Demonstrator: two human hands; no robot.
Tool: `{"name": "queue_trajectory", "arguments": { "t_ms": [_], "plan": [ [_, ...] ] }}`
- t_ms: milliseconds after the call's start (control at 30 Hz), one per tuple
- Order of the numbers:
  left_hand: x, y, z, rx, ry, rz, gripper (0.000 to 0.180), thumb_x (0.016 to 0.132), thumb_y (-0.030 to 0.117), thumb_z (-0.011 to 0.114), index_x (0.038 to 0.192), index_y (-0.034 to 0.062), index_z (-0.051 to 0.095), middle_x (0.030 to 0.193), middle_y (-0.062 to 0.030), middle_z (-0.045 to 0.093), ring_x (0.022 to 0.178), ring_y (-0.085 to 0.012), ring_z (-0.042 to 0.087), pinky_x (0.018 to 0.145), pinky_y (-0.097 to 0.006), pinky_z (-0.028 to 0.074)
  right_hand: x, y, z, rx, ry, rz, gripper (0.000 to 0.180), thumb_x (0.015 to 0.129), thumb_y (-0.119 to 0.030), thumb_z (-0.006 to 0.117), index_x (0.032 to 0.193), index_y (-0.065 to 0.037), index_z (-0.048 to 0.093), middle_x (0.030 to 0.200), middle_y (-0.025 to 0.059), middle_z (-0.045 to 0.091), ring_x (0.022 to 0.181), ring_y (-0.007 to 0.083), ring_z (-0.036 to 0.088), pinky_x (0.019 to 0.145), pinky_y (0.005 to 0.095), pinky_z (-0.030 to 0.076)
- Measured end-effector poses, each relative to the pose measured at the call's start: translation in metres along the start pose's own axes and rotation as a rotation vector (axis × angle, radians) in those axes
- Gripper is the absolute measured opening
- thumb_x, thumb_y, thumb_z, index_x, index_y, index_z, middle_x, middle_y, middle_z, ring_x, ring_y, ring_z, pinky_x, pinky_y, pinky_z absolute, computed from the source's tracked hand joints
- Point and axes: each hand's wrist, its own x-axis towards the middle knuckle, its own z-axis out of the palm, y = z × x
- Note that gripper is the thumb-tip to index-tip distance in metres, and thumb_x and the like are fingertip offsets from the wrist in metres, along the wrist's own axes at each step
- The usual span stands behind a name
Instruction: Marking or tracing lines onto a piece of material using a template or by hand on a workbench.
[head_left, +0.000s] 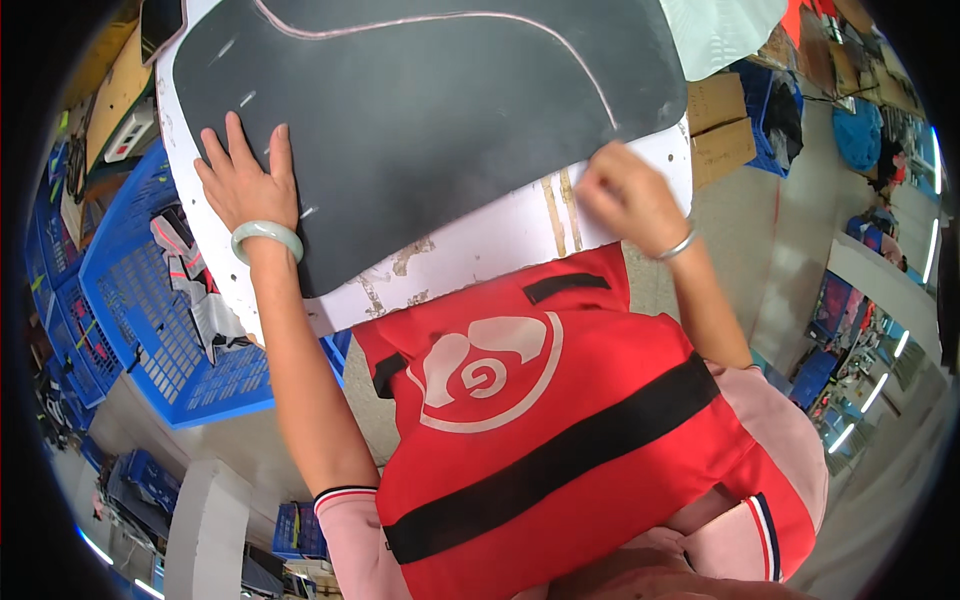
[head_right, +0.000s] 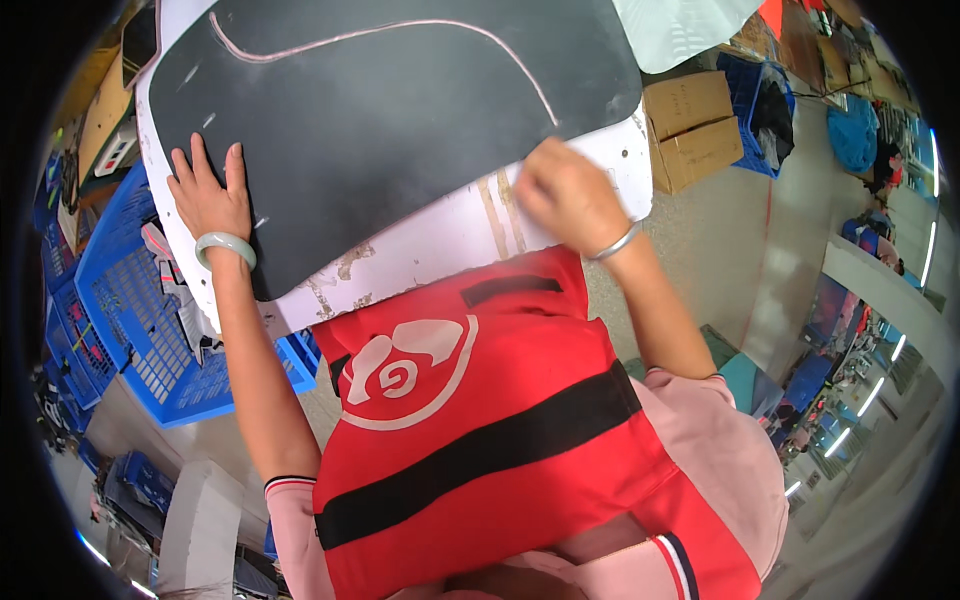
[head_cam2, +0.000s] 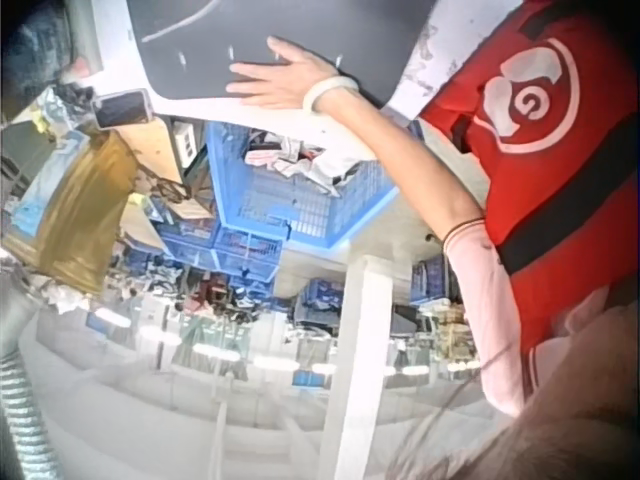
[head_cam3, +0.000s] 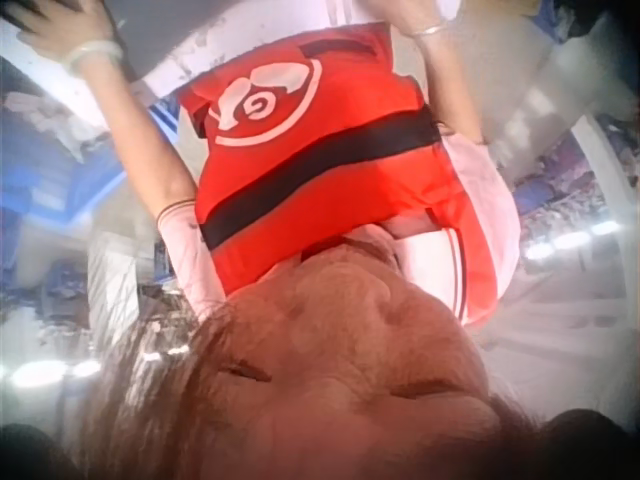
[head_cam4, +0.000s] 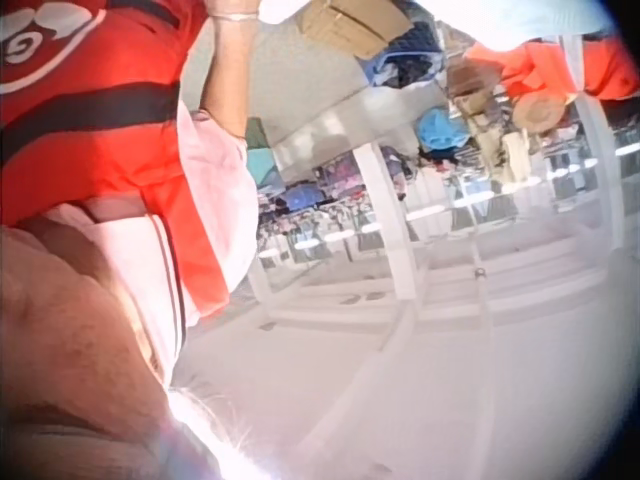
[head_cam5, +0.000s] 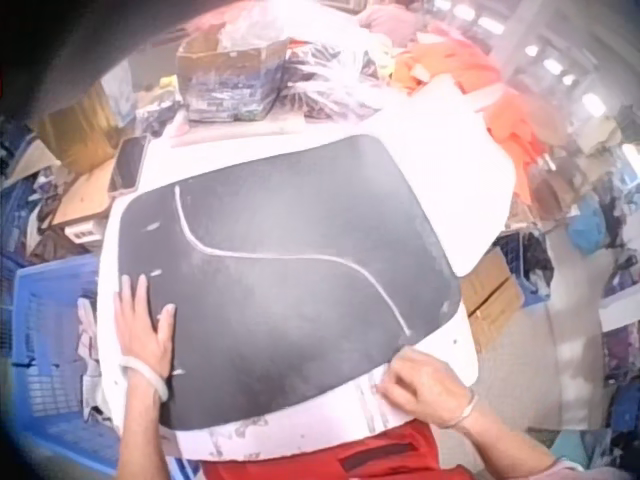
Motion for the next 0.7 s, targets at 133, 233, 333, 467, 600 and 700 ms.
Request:
{"name": "queue_trajectory", "arguments": {
  "t_ms": [133, 233, 333, 467, 600, 700],
  "plan": [
    [0.001, -0.002, -0.007, -0.195, -0.001, -0.046, 0.067, 0.087, 0.048, 0.06, 0.139, 0.0098, 0.043, 0.146, -0.0251, 0.033, 0.133, -0.047, 0.03, 0.11, -0.049, 0.025, -0.007, -0.007, 0.018, -0.061, 0.133, -0.044, 0.013, 0.08, -0.012, 0.066, 0.077, -0.003, 0.058, 0.077, 0.0115, 0.055, 0.07, 0.0276, 0.056, 0.064, 0.0345, 0.046],
    [-0.006, -0.012, -0.014, -0.378, 0.006, -0.092, 0.071, 0.083, 0.036, 0.069, 0.139, 0.0023, 0.041, 0.144, -0.0289, 0.032, 0.135, -0.042, 0.03, 0.112, -0.044, 0.025, -0.008, 0.012, 0.005, 0.056, 0.144, 0.031, 0.011, 0.079, -0.013, 0.066, 0.077, -0.003, 0.063, 0.077, 0.0133, 0.06, 0.074, 0.0326, 0.06, 0.067, 0.0391, 0.048],
    [-0.018, -0.015, -0.025, -0.451, -0.025, -0.12, 0.072, 0.084, 0.034, 0.069, 0.139, 0.0001, 0.039, 0.144, -0.029, 0.034, 0.136, -0.0408, 0.03, 0.112, -0.043, 0.024, 0.011, 0.054, -0.02, 0.047, 0.469, 0.155, 0.014, 0.086, -0.016, 0.06, 0.093, -0.005, 0.065, 0.089, 0.0132, 0.063, 0.083, 0.0312, 0.063, 0.074, 0.0368, 0.05],
    [-0.019, -0.008, -0.033, -0.61, -0.064, -0.164, 0.068, 0.087, 0.029, 0.067, 0.14, -0.0005, 0.038, 0.145, -0.0257, 0.034, 0.138, -0.0356, 0.03, 0.113, -0.039, 0.022, 0.054, 0.108, -0.037, -0.216, 0.71, 0.165, 0.037, 0.087, -0.024, 0.062, 0.116, -0.001, 0.06, 0.118, 0.0196, 0.058, 0.107, 0.035, 0.055, 0.092, 0.0409, 0.043],
    [-0.023, -0.016, -0.03, -0.627, -0.064, -0.192, 0.062, 0.09, 0.022, 0.064, 0.14, -0.0027, 0.038, 0.146, -0.0215, 0.036, 0.137, -0.0299, 0.033, 0.113, -0.037, 0.023, 0.071, 0.091, -0.029, -0.284, 0.712, 0.229, 0.051, 0.085, -0.028, 0.064, 0.123, 0.004, 0.052, 0.124, 0.0214, 0.055, 0.115, 0.0361, 0.052, 0.097, 0.0425, 0.041],
    [-0.023, -0.042, -0.028, -1.014, -0.034, -0.34, 0.053, 0.093, 0.016, 0.059, 0.138, -0.0023, 0.04, 0.141, -0.0181, 0.043, 0.13, -0.0271, 0.041, 0.109, -0.035, 0.03, 0.077, 0.069, -0.031, -0.277, 0.816, 0.089, 0.046, 0.086, -0.026, 0.062, 0.123, 0.001, 0.053, 0.12, 0.0207, 0.058, 0.112, 0.0361, 0.054, 0.095, 0.0418, 0.043]
  ]
}}
